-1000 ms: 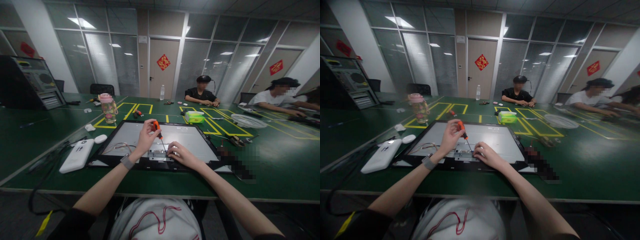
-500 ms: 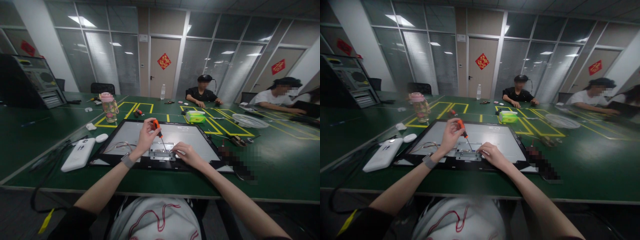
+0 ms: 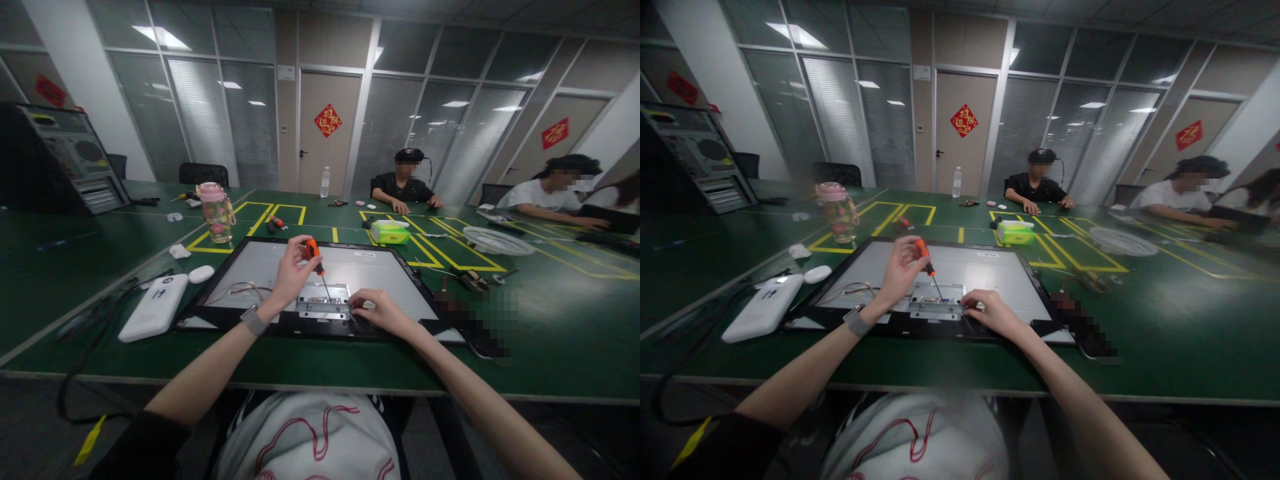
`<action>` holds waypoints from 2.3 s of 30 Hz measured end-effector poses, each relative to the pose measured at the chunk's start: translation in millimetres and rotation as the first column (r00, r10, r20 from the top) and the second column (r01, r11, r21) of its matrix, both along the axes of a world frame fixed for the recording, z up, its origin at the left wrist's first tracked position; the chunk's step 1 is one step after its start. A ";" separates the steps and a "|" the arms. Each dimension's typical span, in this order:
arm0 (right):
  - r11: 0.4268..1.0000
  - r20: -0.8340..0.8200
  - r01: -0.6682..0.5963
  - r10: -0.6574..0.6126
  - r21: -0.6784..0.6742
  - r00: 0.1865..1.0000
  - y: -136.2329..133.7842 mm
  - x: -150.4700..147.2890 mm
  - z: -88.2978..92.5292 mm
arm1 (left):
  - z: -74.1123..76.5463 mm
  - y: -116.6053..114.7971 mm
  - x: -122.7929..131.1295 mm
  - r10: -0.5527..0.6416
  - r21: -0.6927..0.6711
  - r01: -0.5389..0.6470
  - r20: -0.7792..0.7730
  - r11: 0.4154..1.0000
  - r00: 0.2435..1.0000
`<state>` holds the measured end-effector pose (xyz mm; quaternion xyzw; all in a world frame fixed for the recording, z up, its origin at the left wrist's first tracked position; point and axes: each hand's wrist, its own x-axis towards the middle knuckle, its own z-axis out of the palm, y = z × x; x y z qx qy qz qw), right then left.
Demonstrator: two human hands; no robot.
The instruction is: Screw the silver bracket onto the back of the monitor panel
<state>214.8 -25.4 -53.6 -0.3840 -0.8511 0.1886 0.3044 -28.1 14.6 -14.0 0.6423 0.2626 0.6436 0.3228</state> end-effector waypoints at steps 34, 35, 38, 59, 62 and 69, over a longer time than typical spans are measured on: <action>0.964 -0.420 0.070 -0.176 -0.255 0.890 0.8 -3.9 -3.7 | 4.3 -3.2 1.3 0.055 0.036 -0.055 -0.014 0.998 0.998; 0.965 -0.419 0.072 -0.177 -0.253 0.891 0.2 -5.8 -4.9 | 4.4 -3.4 1.2 0.053 0.035 -0.052 -0.016 0.998 0.998; 0.973 -0.378 0.095 -0.171 -0.209 0.910 -2.9 -11.7 -6.0 | 4.2 -3.8 0.8 0.053 0.032 -0.052 -0.025 0.998 0.998; 0.885 0.206 -0.205 0.127 0.418 0.970 4.8 -25.5 -3.3 | 1.9 -3.3 1.3 0.044 0.028 -0.043 -0.018 0.999 0.999; 0.883 0.230 -0.201 0.110 0.423 0.967 6.2 -25.3 -2.1 | 1.1 -3.1 1.4 0.030 0.018 -0.029 -0.013 0.999 0.999; 0.828 0.407 -0.304 0.102 0.471 0.908 7.5 -17.7 1.7 | 0.7 -2.8 1.5 0.031 0.020 -0.030 -0.026 0.999 0.999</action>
